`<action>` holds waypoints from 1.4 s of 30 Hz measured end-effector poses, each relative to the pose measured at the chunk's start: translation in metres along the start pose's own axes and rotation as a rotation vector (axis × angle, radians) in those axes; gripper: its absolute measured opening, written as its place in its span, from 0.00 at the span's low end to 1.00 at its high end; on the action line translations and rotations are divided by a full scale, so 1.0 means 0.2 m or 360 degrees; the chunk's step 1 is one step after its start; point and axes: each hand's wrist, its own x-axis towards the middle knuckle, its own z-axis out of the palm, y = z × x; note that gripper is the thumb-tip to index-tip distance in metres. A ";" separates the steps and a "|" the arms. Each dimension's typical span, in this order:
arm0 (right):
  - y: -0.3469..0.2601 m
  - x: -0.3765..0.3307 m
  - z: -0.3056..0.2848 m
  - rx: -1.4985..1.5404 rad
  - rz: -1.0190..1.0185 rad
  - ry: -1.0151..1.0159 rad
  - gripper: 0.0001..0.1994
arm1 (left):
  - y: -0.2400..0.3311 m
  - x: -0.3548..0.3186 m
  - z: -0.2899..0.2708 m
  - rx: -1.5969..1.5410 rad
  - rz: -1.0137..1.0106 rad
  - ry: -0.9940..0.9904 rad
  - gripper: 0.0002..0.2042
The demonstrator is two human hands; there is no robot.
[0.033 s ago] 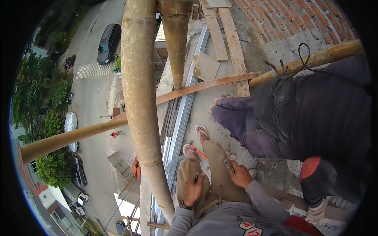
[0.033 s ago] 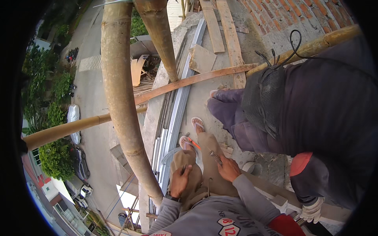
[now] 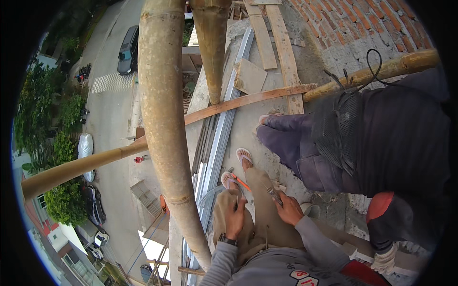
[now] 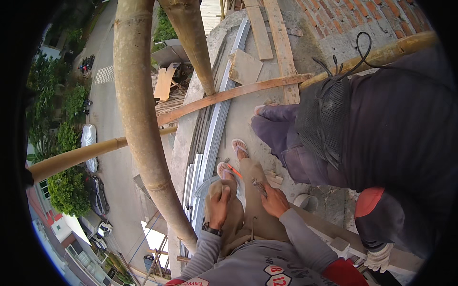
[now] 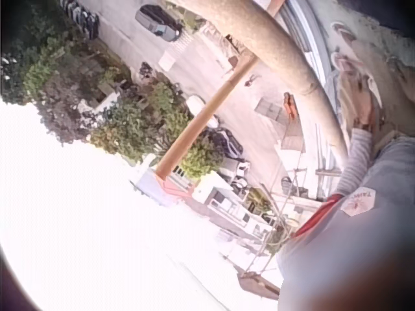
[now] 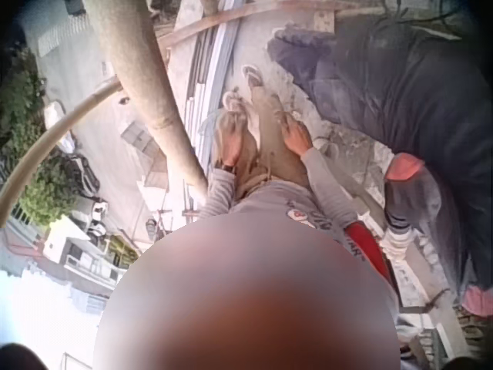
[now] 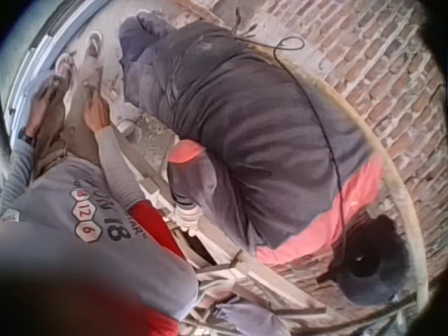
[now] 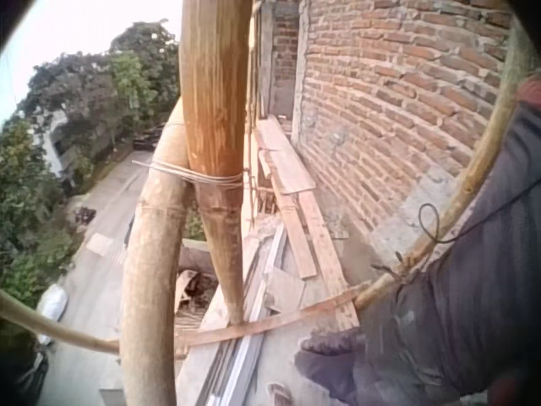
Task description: The person secures bamboo poles to wooden planks on a rooftop scaffolding using wire and pliers. They wrap wire around the pole and plank, twist it with pliers, and hammer nails to reinforce the connection.
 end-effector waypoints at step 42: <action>1.66 1.81 0.81 0.1152 -0.0087 0.0155 0.14 | -0.72 2.28 0.34 0.1248 0.0546 -0.0678 0.39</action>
